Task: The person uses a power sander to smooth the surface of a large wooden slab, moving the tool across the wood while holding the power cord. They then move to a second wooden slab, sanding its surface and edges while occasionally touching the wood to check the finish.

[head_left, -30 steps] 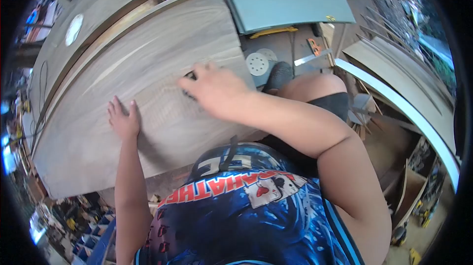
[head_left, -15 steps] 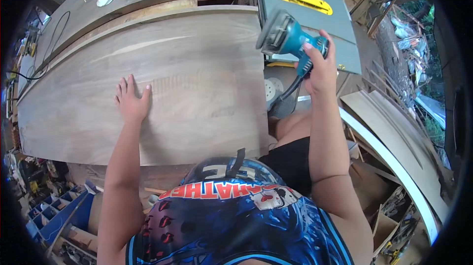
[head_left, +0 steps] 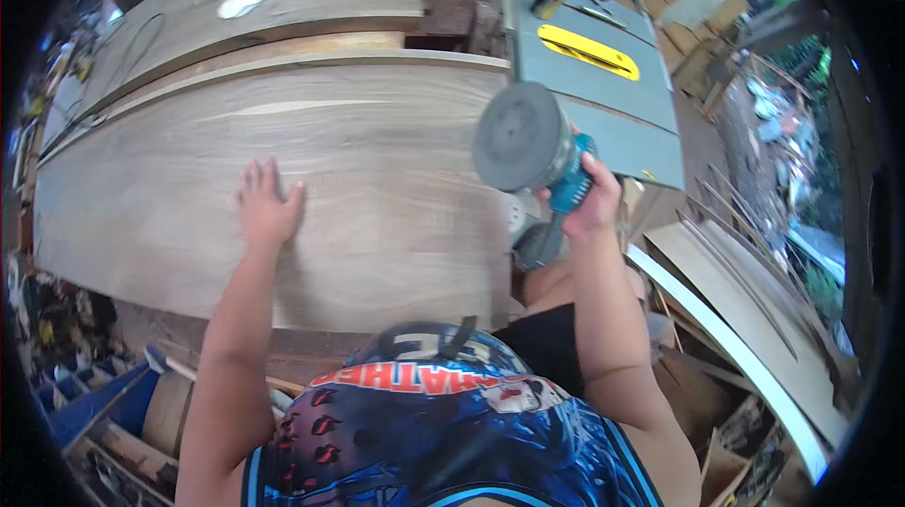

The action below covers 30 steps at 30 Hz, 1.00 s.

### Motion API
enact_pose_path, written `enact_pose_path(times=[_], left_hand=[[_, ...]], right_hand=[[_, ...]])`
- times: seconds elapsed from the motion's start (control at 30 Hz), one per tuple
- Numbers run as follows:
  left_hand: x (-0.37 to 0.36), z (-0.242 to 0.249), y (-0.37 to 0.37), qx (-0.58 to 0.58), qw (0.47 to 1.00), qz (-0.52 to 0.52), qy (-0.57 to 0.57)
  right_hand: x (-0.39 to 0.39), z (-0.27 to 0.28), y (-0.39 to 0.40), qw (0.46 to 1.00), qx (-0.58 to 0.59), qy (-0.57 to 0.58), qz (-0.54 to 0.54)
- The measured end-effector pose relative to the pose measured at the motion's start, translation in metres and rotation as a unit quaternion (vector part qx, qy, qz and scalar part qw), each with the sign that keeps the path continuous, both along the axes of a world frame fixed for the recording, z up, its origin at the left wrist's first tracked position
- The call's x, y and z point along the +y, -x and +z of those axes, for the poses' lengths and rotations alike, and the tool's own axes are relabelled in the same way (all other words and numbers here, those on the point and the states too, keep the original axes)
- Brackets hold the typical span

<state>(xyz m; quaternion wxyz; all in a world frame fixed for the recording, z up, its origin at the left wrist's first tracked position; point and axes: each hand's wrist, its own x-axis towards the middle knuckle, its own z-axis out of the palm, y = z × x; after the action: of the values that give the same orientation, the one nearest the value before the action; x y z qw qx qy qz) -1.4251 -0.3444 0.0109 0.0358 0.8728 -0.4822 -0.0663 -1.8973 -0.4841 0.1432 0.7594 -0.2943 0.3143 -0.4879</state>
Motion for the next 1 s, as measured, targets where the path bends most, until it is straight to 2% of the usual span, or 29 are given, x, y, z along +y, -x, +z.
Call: enact_pose_path(times=[0.1,0.17,0.4,0.63,0.7,0.83,1.0], left_hand=[[0.005,0.004,-0.006,0.012,1.0,-0.001,0.0],[0.008,-0.012,-0.009,0.002,0.999,0.002,0.037],[0.004,0.002,-0.005,0.024,0.999,0.02,0.03],[0.006,0.0,-0.007,0.029,0.999,0.013,0.033],[0.004,-0.001,-0.007,0.028,0.999,0.007,0.029],[0.001,-0.017,-0.01,-0.007,0.999,0.003,0.035],[0.002,-0.024,-0.015,-0.016,0.999,-0.01,0.036]], right_hand=[[0.005,0.001,-0.012,1.0,0.018,0.002,0.01],[0.009,-0.001,-0.021,0.999,0.039,-0.013,0.009],[0.011,-0.022,-0.034,0.993,0.101,-0.006,0.059],[0.028,-0.001,-0.053,0.978,0.187,0.014,0.088],[0.028,0.005,-0.054,0.962,0.249,0.021,0.106],[0.025,-0.015,-0.052,0.88,0.404,0.224,0.109],[0.033,0.019,-0.048,0.807,0.523,0.254,0.103]])
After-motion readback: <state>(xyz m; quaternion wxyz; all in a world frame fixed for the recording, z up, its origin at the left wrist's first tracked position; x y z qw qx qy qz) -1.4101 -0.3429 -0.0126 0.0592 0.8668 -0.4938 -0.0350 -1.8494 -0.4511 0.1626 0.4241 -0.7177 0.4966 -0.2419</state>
